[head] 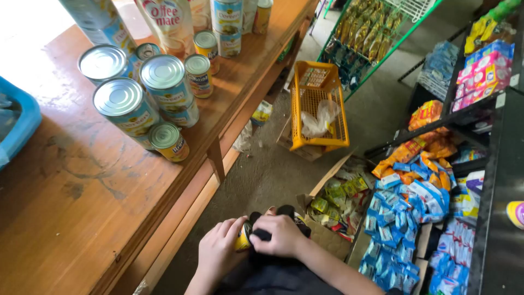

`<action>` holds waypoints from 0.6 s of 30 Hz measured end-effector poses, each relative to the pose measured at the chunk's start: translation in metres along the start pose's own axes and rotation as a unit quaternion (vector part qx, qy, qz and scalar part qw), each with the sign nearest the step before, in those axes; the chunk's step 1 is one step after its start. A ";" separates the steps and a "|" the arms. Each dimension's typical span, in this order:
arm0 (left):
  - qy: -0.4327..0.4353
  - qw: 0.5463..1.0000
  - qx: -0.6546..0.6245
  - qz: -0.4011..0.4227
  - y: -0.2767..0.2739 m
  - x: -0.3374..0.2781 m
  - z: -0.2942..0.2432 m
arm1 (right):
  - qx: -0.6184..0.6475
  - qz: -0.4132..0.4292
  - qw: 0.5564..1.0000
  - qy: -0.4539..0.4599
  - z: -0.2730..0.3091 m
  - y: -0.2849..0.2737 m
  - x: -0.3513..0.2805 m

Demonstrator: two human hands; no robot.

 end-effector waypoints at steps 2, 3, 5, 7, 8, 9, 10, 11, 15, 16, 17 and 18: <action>0.011 1.000 0.009 -0.009 -0.006 0.005 -0.005 | -0.050 -0.024 0.998 0.032 -0.010 0.001 -0.002; 0.020 0.999 0.020 -0.020 -0.010 0.008 -0.008 | -0.100 -0.047 0.992 0.061 -0.017 -0.001 -0.003; 0.012 1.000 0.006 -0.009 -0.006 0.004 -0.005 | -0.074 -0.021 0.997 0.031 -0.003 -0.002 -0.005; 0.005 1.000 -0.007 0.004 -0.001 0.001 -0.005 | -0.047 0.004 0.999 0.002 0.002 0.000 -0.006; 0.006 1.000 -0.007 0.002 0.000 0.000 -0.007 | -0.040 0.012 0.999 0.013 -0.003 0.001 -0.008; 0.007 1.000 -0.009 0.001 0.001 -0.002 -0.009 | -0.035 0.020 0.999 0.025 -0.009 0.003 -0.010; 0.007 1.000 -0.009 0.003 0.002 -0.003 -0.011 | -0.034 0.020 0.999 0.027 -0.015 0.006 -0.014; 0.021 1.000 -0.001 0.014 0.003 -0.002 -0.014 | -0.075 0.005 0.996 0.050 -0.025 0.007 -0.015; 0.024 0.999 -0.016 0.027 0.003 0.002 -0.018 | -0.101 -0.016 0.992 0.079 -0.030 0.006 -0.019; 0.023 0.999 -0.015 0.028 0.003 0.001 -0.018 | -0.100 -0.015 0.992 0.078 -0.029 0.001 -0.019; 0.011 0.999 -0.032 0.030 0.004 0.000 -0.017 | -0.074 0.010 0.995 0.066 -0.025 0.001 -0.019; 0.000 0.998 -0.049 0.033 0.004 -0.002 -0.016 | -0.048 0.035 0.997 0.053 -0.022 0.001 -0.020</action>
Point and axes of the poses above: each hand's wrist, its own x-axis towards the middle knuckle, its own y-axis out of the palm, z = x × y, the point moved 8 cm from there along x, towards the middle knuckle, and after that the axes turned 1 degree about -z, right-handed, at the moved point
